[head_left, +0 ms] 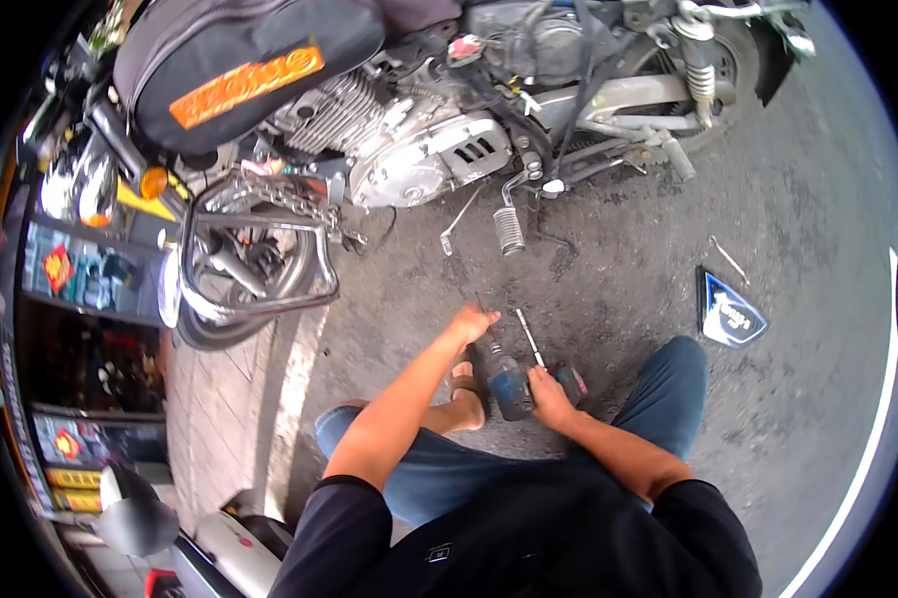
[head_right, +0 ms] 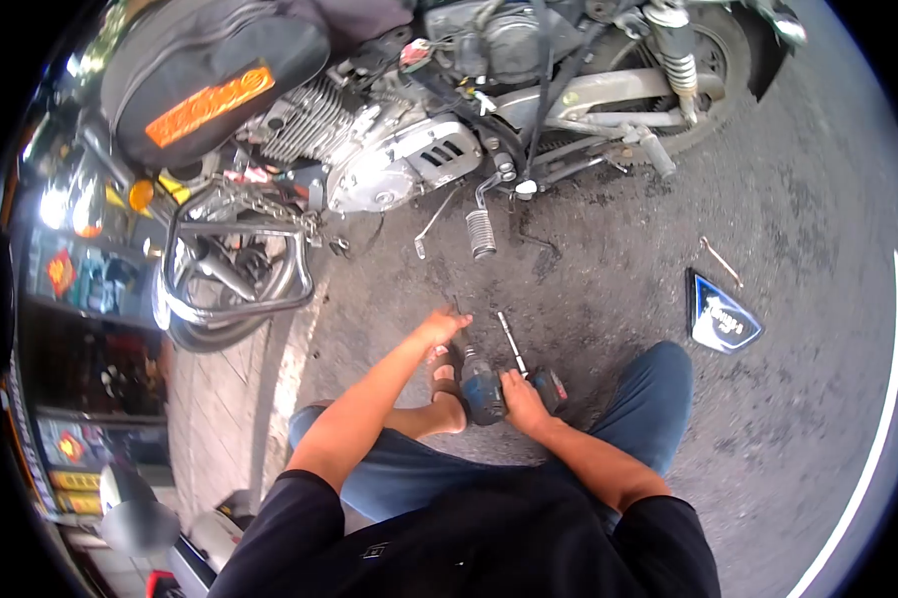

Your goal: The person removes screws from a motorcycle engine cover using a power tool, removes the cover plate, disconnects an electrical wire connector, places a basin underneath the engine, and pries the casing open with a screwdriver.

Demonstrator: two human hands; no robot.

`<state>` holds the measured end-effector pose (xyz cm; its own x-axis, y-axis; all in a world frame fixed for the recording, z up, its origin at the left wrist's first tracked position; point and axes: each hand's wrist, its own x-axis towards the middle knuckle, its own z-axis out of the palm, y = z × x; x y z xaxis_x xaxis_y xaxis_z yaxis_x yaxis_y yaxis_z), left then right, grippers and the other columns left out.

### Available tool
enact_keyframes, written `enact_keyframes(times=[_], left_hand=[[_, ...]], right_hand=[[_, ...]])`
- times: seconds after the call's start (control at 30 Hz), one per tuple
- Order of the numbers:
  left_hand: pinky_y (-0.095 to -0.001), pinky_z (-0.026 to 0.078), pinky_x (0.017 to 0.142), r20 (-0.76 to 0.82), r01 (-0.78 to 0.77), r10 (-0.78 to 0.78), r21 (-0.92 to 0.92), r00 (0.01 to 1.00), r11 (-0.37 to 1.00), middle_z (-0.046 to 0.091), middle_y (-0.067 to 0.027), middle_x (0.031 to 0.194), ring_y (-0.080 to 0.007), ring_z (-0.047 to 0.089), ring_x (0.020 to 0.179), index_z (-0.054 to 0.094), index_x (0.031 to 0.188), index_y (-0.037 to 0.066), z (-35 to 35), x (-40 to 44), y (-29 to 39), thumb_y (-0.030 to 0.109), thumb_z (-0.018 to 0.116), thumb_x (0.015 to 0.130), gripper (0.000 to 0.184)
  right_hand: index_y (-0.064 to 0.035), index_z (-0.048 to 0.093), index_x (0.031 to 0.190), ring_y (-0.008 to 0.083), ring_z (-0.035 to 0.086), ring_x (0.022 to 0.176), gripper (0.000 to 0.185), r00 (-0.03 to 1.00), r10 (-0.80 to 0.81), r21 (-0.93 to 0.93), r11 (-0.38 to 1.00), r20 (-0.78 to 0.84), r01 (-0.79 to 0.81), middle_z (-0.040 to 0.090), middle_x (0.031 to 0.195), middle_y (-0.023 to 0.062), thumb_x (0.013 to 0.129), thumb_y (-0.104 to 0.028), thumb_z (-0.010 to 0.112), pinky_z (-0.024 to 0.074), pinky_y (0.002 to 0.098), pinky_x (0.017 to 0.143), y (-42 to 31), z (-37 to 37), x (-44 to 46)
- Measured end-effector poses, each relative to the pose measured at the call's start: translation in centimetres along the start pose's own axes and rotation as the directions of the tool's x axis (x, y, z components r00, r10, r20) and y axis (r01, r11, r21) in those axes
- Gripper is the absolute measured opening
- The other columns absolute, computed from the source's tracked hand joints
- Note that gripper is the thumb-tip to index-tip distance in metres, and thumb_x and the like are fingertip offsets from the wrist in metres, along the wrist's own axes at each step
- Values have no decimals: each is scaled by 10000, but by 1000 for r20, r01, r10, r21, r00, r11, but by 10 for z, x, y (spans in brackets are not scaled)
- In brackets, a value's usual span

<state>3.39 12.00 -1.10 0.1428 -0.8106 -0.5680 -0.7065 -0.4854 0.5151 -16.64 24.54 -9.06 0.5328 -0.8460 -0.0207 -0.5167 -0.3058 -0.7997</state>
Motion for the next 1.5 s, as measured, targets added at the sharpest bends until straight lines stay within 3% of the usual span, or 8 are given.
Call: enact_keyframes(times=[0.07,0.13,0.27,0.37,0.63,0.93,1.33,1.5], left_hand=[[-397,386,980,61,34,-43,145,997,989,524,-225,1235,-334,502,1163,501,1218,-19,-12,-25,32,297,610,822,518],[-427,406,942,54,-464,467,256,883,848,535,-201,1212,-347,491,1152,491,1237,29,-25,-62,66,319,579,853,489],[-426,436,913,242,-784,745,197,621,589,553,-179,1139,-331,510,1101,434,1292,58,-69,-164,135,285,580,849,519],[-413,434,903,228,-857,832,244,506,454,562,-149,1100,-313,523,1064,465,1255,37,-68,-195,142,255,620,810,519],[-367,445,816,153,-841,887,421,436,341,587,-130,966,-266,565,944,562,1089,-1,-64,-198,141,195,660,723,427],[-356,458,776,201,-832,879,465,432,303,579,-113,911,-260,577,896,565,1017,3,-55,-190,125,230,698,721,397],[-354,462,790,249,-817,835,464,490,341,599,-117,908,-257,582,914,576,976,-2,-54,-179,122,260,679,745,364],[-359,464,800,259,-804,806,453,532,385,588,-116,915,-261,578,911,567,986,-7,-67,-182,119,241,660,763,346]], right_hand=[[32,402,1139,446,485,1059,602,997,22,-33,999,75,-20,476,1097,272,610,1,688,436,449,894,4,5,-1],[28,406,1134,441,489,1057,599,988,76,-89,994,132,-65,474,1103,268,598,27,674,431,452,898,14,19,-2],[17,372,1249,418,492,1075,671,980,90,-201,978,176,-53,430,1226,276,663,-48,693,414,469,910,52,61,0],[-36,581,871,297,586,823,166,917,-290,-248,942,-275,224,583,856,163,860,-162,474,469,406,729,45,79,2],[-36,586,839,321,584,751,124,902,212,-291,951,375,-102,593,786,157,824,-155,555,475,411,667,55,86,37],[-19,616,883,224,637,706,135,856,-191,39,970,-481,238,645,813,138,801,-125,628,492,320,634,-52,-138,248],[-51,593,1077,275,615,811,298,721,-192,-233,971,-666,44,585,936,94,795,-127,645,484,378,697,-84,-161,305],[-69,568,863,287,601,765,168,634,-196,-259,966,-748,-7,569,840,74,770,-155,678,460,418,637,-89,-161,317]])
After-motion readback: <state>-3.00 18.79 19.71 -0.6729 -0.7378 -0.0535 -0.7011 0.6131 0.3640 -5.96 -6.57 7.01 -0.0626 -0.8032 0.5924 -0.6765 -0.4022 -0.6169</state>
